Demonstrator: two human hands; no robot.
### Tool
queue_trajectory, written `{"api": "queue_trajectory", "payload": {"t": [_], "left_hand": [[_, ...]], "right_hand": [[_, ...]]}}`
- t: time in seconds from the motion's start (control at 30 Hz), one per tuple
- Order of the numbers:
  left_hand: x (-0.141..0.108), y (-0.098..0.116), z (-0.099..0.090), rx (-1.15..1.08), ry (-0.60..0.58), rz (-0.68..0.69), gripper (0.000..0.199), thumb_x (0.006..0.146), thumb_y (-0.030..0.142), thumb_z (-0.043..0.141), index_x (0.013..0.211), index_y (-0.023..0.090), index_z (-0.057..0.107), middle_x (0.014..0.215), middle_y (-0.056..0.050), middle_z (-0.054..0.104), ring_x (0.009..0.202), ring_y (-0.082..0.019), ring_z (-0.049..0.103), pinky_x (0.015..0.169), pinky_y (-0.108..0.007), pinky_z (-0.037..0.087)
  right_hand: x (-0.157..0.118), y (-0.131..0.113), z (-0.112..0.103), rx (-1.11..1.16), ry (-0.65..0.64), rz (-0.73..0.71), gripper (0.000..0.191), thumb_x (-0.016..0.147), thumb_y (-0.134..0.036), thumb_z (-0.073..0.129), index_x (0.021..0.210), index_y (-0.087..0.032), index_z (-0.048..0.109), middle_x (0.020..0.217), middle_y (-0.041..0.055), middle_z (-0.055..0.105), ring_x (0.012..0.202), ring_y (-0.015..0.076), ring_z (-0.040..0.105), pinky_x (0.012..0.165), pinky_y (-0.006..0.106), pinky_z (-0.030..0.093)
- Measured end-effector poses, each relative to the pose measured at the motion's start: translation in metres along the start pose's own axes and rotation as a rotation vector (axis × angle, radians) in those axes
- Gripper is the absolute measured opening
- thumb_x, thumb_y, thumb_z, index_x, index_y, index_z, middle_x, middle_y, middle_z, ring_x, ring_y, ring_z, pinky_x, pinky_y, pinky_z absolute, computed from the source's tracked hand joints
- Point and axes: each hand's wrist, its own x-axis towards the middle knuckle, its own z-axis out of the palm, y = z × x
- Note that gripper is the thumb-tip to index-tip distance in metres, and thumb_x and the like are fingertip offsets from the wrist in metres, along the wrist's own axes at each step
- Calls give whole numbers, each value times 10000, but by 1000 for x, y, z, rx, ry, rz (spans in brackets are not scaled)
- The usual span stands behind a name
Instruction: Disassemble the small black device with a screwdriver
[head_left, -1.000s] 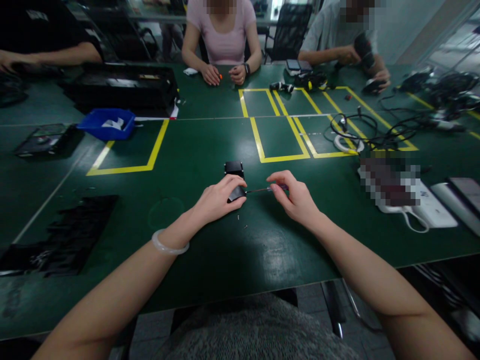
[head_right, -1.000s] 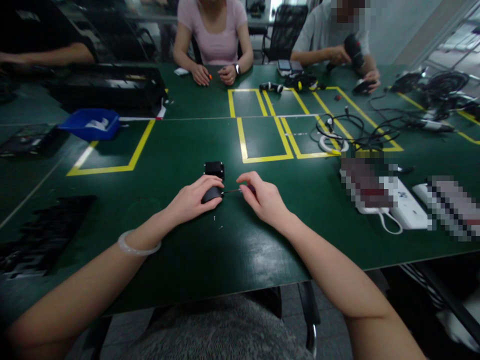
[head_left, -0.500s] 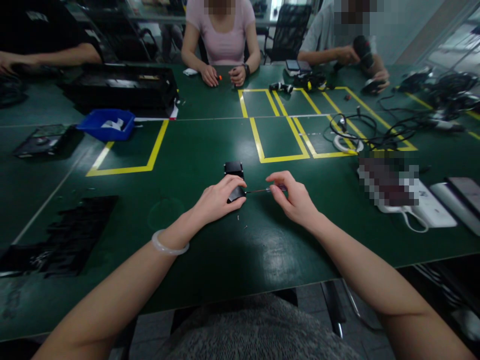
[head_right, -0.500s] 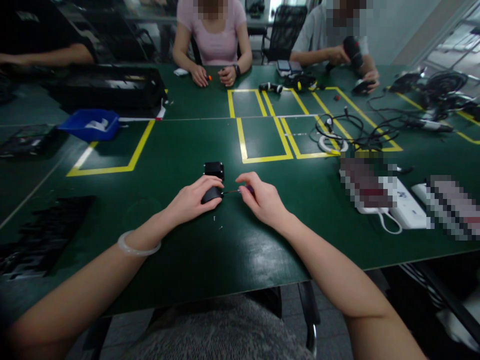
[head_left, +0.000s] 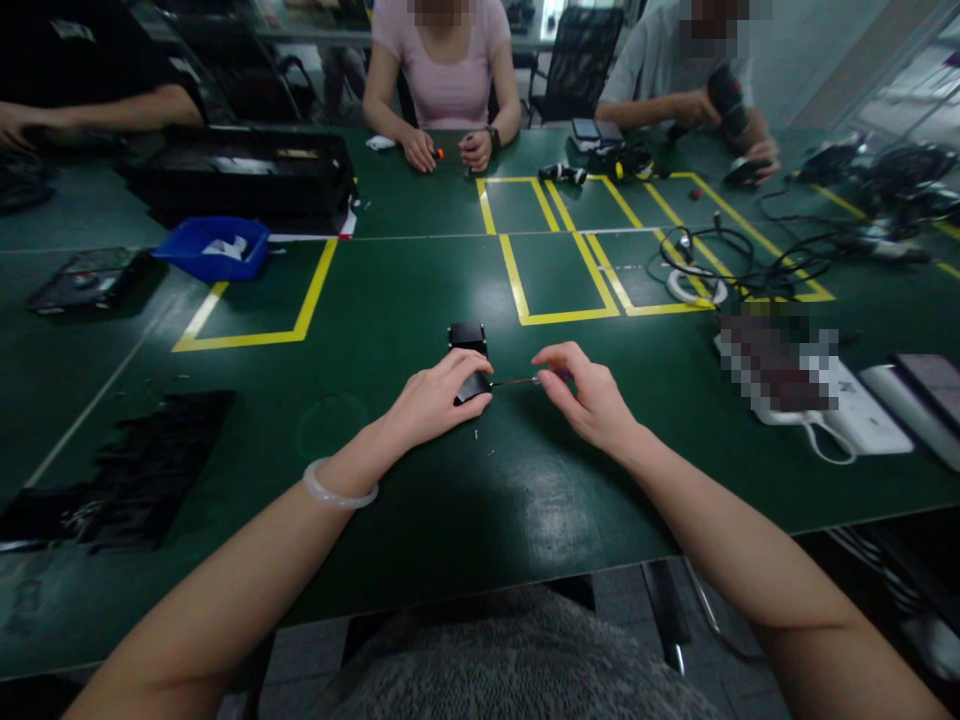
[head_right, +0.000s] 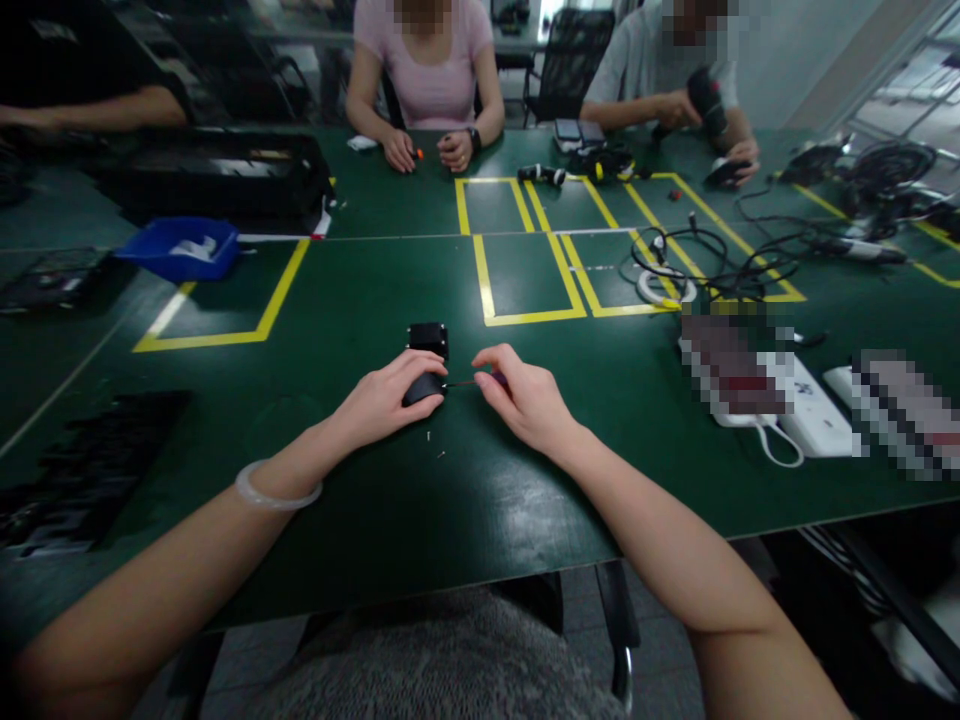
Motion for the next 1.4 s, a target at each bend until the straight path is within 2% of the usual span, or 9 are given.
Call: {"api": "queue_trajectory", "payload": {"t": [0.1, 0.3, 0.5, 0.67, 0.87, 1.03, 1.2, 1.4], "left_hand": [[0, 0, 0, 1, -3, 2, 300, 920, 363, 564, 1200, 258, 548, 1364, -53, 556, 1157, -263, 633, 941, -421, 549], [0, 0, 0, -4, -4, 6, 299, 925, 368, 560, 1202, 255, 546, 1356, -58, 558, 1156, -261, 634, 951, -425, 545], [0, -1, 0, 6, -3, 9, 298, 927, 355, 566, 1204, 250, 537, 1367, -52, 551, 1158, -260, 633, 959, -424, 542], [0, -1, 1, 8, -5, 7, 300, 925, 361, 570, 1203, 249, 543, 1361, -54, 553, 1164, -262, 628, 962, -426, 540], [0, -1, 1, 9, 1, 6, 297, 920, 354, 572, 1197, 249, 550, 1353, -50, 560, 1158, -257, 631, 953, -419, 543], [0, 0, 0, 8, -1, 3, 299, 922, 359, 569, 1199, 250, 551, 1353, -52, 561, 1148, -259, 636, 925, -414, 554], [0, 0, 0, 7, 5, 6, 299, 919, 355, 571, 1197, 248, 553, 1350, -53, 565, 1148, -259, 637, 948, -424, 546], [0, -1, 0, -2, 12, 12, 296, 917, 349, 575, 1194, 248, 555, 1348, -53, 567, 1156, -256, 633, 949, -417, 547]], "right_hand": [[0, 1, 0, -4, -9, 5, 165, 989, -345, 494, 952, -220, 594, 783, 13, 662, 653, 136, 630, 616, 243, 460], [0, -1, 0, -1, 16, -5, 180, 984, -290, 471, 1110, -216, 577, 892, 32, 677, 738, 150, 648, 685, 262, 496], [0, -1, -1, -43, -27, -21, 170, 993, -330, 495, 937, -217, 609, 774, 8, 676, 647, 133, 634, 622, 240, 453], [0, -2, 0, -53, 13, -27, 190, 986, -282, 470, 1115, -207, 586, 843, 22, 685, 701, 146, 650, 660, 252, 482], [0, -2, 0, -45, -5, -47, 148, 994, -309, 496, 965, -212, 603, 790, 11, 681, 657, 134, 649, 624, 241, 464], [-1, -2, 1, -52, 13, -30, 190, 983, -276, 479, 1135, -210, 573, 838, 20, 681, 707, 150, 658, 665, 261, 491], [0, -1, 0, -53, -17, -40, 144, 991, -316, 496, 981, -214, 597, 788, 11, 679, 659, 138, 650, 625, 245, 470], [0, -3, 0, -44, 8, -41, 203, 985, -286, 469, 1151, -213, 558, 829, 18, 672, 691, 149, 647, 646, 260, 491]]}}
